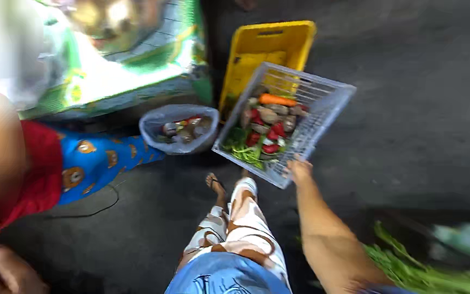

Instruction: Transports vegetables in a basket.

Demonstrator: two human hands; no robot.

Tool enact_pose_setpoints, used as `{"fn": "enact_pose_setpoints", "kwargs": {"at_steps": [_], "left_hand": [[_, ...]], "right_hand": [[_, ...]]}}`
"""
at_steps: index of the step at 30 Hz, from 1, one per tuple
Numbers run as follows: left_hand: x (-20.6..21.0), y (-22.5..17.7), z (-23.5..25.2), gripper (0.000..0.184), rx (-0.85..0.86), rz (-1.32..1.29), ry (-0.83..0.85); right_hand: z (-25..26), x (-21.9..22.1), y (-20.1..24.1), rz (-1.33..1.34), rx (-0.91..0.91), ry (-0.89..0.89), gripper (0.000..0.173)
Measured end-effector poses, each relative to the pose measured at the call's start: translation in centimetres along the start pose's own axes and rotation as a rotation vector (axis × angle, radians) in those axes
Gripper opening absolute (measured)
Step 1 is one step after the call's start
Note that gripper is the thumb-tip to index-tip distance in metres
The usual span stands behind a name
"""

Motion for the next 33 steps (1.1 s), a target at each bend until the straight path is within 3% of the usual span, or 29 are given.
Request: {"fn": "enact_pose_setpoints", "kwargs": {"at_steps": [3,6,7,9,11,16,21,28,33], "left_hand": [[3.3,-12.4,-2.8,0.037,0.355,-0.233,0.414],[9.0,-22.9,-4.4,0.058,0.489,-0.027,1.155],[10.7,-25.5,-4.2,0.064,0.530,0.048,1.329],[12.7,-29.2,-3.6,0.067,0.621,0.158,1.482],[13.1,-30.9,-3.5,0.066,0.672,0.219,1.487],[12.7,-29.5,-3.7,0.064,0.674,0.210,1.486],[15.4,-24.1,-6.3,0.059,0.611,0.078,1.586],[20.4,-15.5,-12.7,0.053,0.362,-0.031,1.677],[22.2,-12.5,-15.3,0.050,0.200,-0.196,1.667]], "right_hand": [[1.3,0.7,-2.8,0.048,0.041,-0.017,0.046],[1.2,1.9,-4.9,0.110,0.045,-0.034,0.043],[0.7,2.5,-5.2,0.119,0.047,-0.027,0.041],[-0.4,3.5,-5.4,0.141,0.047,-0.010,0.040],[-0.7,4.0,-5.7,0.166,0.062,-0.022,0.040],[-0.1,4.2,-6.2,0.190,0.096,-0.052,0.039],[-0.9,4.3,-5.4,0.186,0.097,-0.045,0.039],[-0.2,4.0,-5.5,0.177,0.126,-0.029,0.039],[-0.6,4.0,-5.1,0.194,0.142,-0.020,0.044]]}}
Point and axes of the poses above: each hand's wrist, its own z-axis towards the middle knuckle, its own x-axis out of the palm, y = z × x, the point moved 1 cm from there along z, towards the middle knuckle, and after that the axes turned 15 degrees about y, right-handed, at the moved point
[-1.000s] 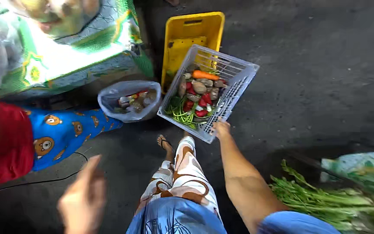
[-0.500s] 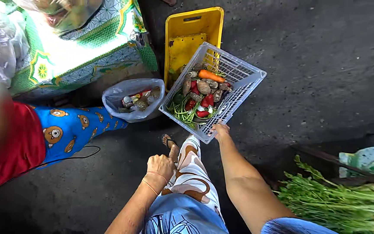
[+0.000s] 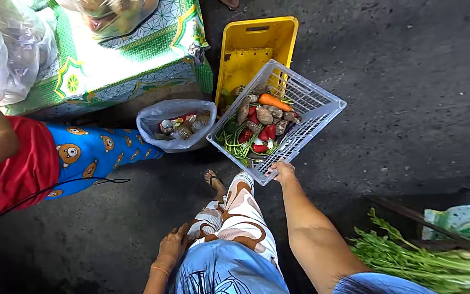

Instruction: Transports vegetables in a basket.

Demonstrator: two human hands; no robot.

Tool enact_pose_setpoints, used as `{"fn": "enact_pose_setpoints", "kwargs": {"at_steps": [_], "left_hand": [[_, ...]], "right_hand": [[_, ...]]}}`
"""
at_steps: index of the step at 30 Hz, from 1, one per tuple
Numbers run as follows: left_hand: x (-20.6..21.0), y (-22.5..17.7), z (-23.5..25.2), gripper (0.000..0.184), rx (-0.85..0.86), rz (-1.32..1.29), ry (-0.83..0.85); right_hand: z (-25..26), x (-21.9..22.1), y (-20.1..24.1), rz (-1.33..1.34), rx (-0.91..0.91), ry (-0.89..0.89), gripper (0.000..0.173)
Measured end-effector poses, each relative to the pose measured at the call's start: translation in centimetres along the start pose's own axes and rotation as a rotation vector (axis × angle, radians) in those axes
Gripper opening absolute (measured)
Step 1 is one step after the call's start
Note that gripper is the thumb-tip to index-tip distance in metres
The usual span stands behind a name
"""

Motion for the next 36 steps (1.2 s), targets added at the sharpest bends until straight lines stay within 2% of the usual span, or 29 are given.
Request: {"fn": "enact_pose_setpoints", "kwargs": {"at_steps": [3,7,12,17,20,23,26,29,34,36], "left_hand": [[-0.2,-0.1,0.7,0.050,-0.001,-0.020,0.002],[-2.1,-1.7,2.0,0.048,0.104,-0.005,-0.024],[-8.3,-6.8,4.5,0.046,0.236,0.025,-0.052],[-17.1,-14.9,8.0,0.041,0.369,-0.083,-0.300],[-22.0,-19.4,11.8,0.040,0.408,-0.068,-0.497],[-25.8,-23.5,14.9,0.047,0.430,-0.080,-0.590],[-28.4,-27.0,17.7,0.060,0.389,-0.135,-0.528],[-29.9,-28.7,19.6,0.065,0.327,-0.211,-0.417],[-31.0,-28.7,20.2,0.038,0.339,-0.360,-0.459],[-30.1,-28.9,19.6,0.036,0.374,-0.406,-0.488]], "right_hand": [[-0.9,-0.4,1.0,-0.022,0.010,0.015,0.047],[-0.7,-1.6,1.9,-0.057,0.008,0.085,0.062],[0.8,-2.5,2.0,-0.064,0.053,0.111,0.050],[1.8,-2.8,1.8,-0.140,0.108,0.117,0.049],[2.4,-3.2,1.6,-0.126,0.120,0.140,0.060],[2.9,-3.7,1.0,-0.098,0.142,0.165,0.066],[3.4,-4.0,0.5,-0.073,0.152,0.156,0.070],[3.4,-4.1,0.4,-0.049,0.128,0.154,0.068],[2.3,-4.7,1.6,-0.037,0.048,0.127,0.064],[1.5,-5.7,2.8,-0.042,-0.001,0.116,0.062]]}}
Point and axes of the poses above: each hand's wrist, its own z-axis towards the middle knuckle, its own x-axis out of the palm, y = z × x, the point moved 1 cm from there along z, towards the middle knuckle, and after that the axes turned 15 degrees about y, right-handed, at the moved point
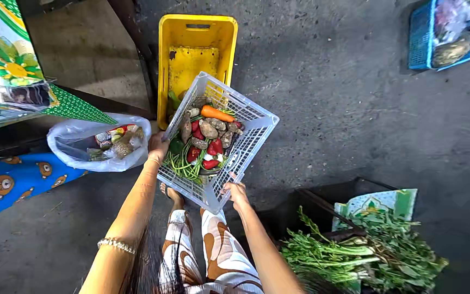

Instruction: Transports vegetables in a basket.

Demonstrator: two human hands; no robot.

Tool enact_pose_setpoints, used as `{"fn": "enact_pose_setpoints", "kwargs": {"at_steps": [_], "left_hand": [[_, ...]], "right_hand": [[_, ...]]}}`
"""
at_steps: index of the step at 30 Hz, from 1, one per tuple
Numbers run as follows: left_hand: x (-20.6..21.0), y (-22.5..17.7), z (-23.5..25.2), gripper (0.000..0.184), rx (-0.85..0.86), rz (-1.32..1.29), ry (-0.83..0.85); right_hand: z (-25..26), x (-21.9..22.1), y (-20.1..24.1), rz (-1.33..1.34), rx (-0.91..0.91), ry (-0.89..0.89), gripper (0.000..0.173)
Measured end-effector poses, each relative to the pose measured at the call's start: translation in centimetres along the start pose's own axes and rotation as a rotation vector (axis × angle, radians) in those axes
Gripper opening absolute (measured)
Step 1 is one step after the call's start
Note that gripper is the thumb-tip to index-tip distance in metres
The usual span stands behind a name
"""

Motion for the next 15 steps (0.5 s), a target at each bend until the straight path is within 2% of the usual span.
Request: {"fn": "enact_pose_setpoints", "kwargs": {"at_steps": [3,5,10,12,15], "left_hand": [[2.7,1.1,-2.5,0.036,0.132,-0.136,-0.081],[4.1,1.1,-4.5,0.034,0.136,-0.155,-0.096],[5.9,1.3,-10.2,0.032,-0.009,-0.220,-0.108],[6.6,2.2,-13.8,0.032,-0.032,-0.273,-0.118],[7.7,3.1,-19.4,0.027,-0.056,-0.402,-0.219]], "right_hand": [[-1.5,-3.2,2.5,-0.095,-0.051,0.005,0.062],[-2.8,-5.8,4.6,-0.237,-0.047,0.026,0.059],[-8.0,-9.0,8.3,-0.631,0.011,0.084,0.047],[-10.4,-9.3,8.6,-0.769,0.032,0.085,0.042],[-13.4,-9.8,8.3,-0.942,-0.001,0.086,0.040]]}}
Point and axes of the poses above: each hand's wrist, its own z-axis towards the middle knuckle, its own x-axis out of the palm, y = z × x, the point moved 1 cm from there along z, towards the middle knuckle, and after that the axes turned 15 degrees about y, right-handed, at the moved point
